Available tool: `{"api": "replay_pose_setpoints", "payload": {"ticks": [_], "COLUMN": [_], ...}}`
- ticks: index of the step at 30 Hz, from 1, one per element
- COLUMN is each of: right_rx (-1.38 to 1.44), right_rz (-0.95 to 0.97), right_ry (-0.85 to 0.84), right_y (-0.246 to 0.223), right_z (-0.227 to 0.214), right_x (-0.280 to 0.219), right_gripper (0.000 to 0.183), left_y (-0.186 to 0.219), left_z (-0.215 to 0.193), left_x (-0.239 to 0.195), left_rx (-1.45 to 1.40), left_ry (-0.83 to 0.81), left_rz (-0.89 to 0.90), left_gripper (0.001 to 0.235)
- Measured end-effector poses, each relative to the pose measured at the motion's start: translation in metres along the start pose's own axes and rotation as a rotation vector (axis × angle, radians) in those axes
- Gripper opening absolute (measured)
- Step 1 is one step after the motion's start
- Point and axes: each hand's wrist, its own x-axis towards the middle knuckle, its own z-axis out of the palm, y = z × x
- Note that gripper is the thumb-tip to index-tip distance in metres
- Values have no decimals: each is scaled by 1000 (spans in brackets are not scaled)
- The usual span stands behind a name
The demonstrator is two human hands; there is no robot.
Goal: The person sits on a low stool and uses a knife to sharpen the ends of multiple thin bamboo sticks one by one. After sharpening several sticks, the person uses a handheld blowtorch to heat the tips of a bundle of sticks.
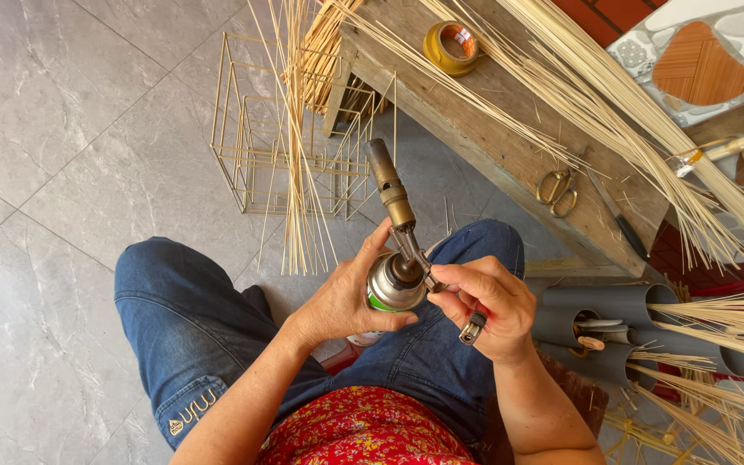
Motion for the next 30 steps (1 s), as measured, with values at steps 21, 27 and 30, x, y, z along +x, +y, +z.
{"api": "replay_pose_setpoints", "payload": {"ticks": [21, 27, 30], "right_rx": [1185, 1160, 1115], "right_rz": [861, 845, 919], "right_ry": [-32, -86, -120], "right_y": [148, 143, 135], "right_z": [64, 71, 71], "right_x": [34, 40, 46], "right_gripper": [53, 51, 54], "left_y": [4, 1, 1], "left_z": [12, 17, 18], "left_x": [-14, -13, -11], "left_rx": [-54, -67, -64], "left_ry": [-237, -273, -284], "left_rz": [-65, -91, -87], "left_gripper": [128, 128, 128]}}
